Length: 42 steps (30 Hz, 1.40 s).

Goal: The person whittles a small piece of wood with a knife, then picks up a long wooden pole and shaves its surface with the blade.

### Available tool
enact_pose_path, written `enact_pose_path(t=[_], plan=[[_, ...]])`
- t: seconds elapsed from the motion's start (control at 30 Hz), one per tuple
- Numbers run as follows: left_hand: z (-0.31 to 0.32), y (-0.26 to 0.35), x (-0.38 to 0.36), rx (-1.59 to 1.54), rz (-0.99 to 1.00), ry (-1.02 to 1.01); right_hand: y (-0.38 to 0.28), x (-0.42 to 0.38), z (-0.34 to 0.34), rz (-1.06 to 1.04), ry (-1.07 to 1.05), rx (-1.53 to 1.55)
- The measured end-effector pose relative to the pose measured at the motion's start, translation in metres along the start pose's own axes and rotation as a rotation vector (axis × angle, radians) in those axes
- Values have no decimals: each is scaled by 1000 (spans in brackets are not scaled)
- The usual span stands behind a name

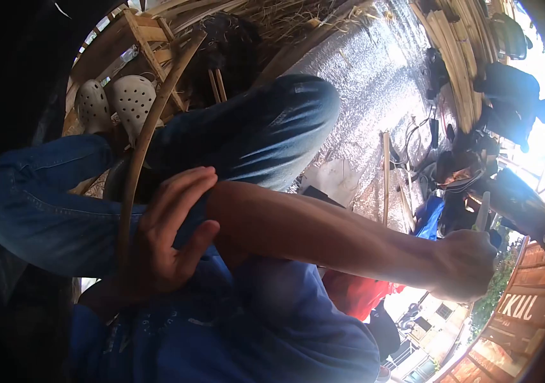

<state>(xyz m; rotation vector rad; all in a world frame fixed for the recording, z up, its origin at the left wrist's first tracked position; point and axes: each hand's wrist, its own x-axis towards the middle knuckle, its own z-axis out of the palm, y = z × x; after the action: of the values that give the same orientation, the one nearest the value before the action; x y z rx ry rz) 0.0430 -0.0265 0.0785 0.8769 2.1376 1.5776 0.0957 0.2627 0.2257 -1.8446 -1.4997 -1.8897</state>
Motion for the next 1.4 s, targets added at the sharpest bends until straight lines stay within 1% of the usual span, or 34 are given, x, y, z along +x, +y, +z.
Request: enact_pose_path(t=[0.03,0.1,0.13,0.2,0.23,0.3,0.33,0.4,0.43,0.5,0.53,0.57,0.63,0.7,0.77,0.8,0.87,0.9,0.97,1.0,1.03,1.1,1.13,1.17,1.23,1.27,1.3,1.37,1.4], plan=[[1,0,3,2,-2,-1,1,0,1,-4,1,-11],[1,1,12,-190,-48,-31,1,2,3,-12,3,-23],[4,0,17,-186,-49,-31,2,2,4,-13,3,-23],[10,-6,25,-336,61,-26,2,2,5,-12,9,-31],[8,-15,30,-331,61,-26,2,1,7,-14,4,-41],[0,-34,33,-48,-201,95,2,1,7,-21,14,-65],[-5,-34,33,-44,-199,88,2,1,8,-25,13,-84],[-14,-30,36,-94,-233,199,2,2,11,-28,21,-131],[-14,-25,36,-103,-233,186,1,3,12,-29,29,-156],[-12,-15,33,-307,-219,103,1,4,14,-31,37,-200],[-11,-14,30,-352,-180,56,1,5,15,-33,41,-216],[-11,-12,29,-352,-187,56,2,5,17,-37,38,-223],[-12,-7,29,-373,-110,-37,2,6,19,-45,45,-253],[-8,-9,31,-386,-98,-49,3,9,20,-53,51,-305],[-3,-17,34,-324,35,-123,3,9,23,-50,60,-348],[-1,-25,37,-321,31,-123,2,9,23,-56,67,-373],[0,-41,43,321,-85,187,0,10,22,-63,91,-446],[-3,-41,41,331,-88,183,0,11,22,-69,101,-481],[-8,-37,33,349,-61,279,-1,14,25,-89,119,-563],[-13,-24,24,394,72,108,-1,16,26,-97,129,-597],[-5,-18,11,401,69,100,-2,17,27,-104,137,-631],[19,-21,-14,281,374,-343,-1,21,29,-111,148,-679],[14,-33,-13,489,364,-440,-1,22,30,-113,156,-699],[7,-42,-12,496,358,-438,1,22,32,-116,158,-721],[-9,-47,1,1173,-123,-291,2,24,34,-123,164,-757],[-10,-41,7,1247,84,-231,3,24,35,-126,163,-785],[-5,-21,10,1044,180,-275,2,24,36,-128,169,-810],[29,-12,-3,576,250,-457,1,21,36,-126,166,-871],[42,-29,-5,580,281,-459,1,18,37,-121,154,-907]])
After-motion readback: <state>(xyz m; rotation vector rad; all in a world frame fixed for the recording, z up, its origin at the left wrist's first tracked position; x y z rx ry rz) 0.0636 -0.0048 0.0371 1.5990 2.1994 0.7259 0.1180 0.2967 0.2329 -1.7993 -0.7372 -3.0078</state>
